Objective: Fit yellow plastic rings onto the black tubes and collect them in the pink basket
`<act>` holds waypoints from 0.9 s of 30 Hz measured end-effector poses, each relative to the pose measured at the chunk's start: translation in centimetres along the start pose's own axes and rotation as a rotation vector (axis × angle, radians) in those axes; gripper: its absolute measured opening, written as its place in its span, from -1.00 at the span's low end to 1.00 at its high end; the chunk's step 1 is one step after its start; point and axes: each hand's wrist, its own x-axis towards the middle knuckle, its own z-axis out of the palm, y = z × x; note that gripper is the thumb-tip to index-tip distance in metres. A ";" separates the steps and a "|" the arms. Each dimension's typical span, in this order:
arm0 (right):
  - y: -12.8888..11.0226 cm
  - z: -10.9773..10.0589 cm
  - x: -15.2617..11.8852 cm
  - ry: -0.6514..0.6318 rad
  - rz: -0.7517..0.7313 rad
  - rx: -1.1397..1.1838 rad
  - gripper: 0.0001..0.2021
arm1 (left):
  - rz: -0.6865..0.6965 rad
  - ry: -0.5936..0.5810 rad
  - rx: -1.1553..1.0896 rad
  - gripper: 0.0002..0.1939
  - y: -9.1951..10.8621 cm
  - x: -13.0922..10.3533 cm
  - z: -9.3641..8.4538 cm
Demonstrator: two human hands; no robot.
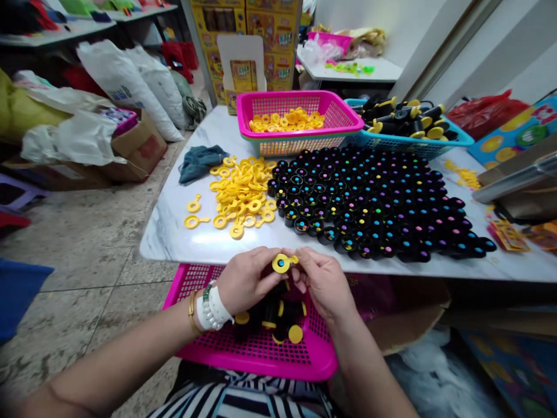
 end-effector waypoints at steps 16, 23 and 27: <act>2.7 2.2 -3.8 0.031 -0.268 -0.709 -0.79 | 0.038 -0.258 0.211 -0.75 0.2 -2.1 -1.8; 4.0 1.2 -5.0 0.030 -0.285 -0.699 -0.78 | -0.116 0.299 0.500 -0.65 -3.8 -2.4 -5.1; 2.9 1.0 -4.2 0.070 -0.312 -0.620 -0.78 | -0.040 0.307 0.547 -0.87 -4.6 -1.9 -3.5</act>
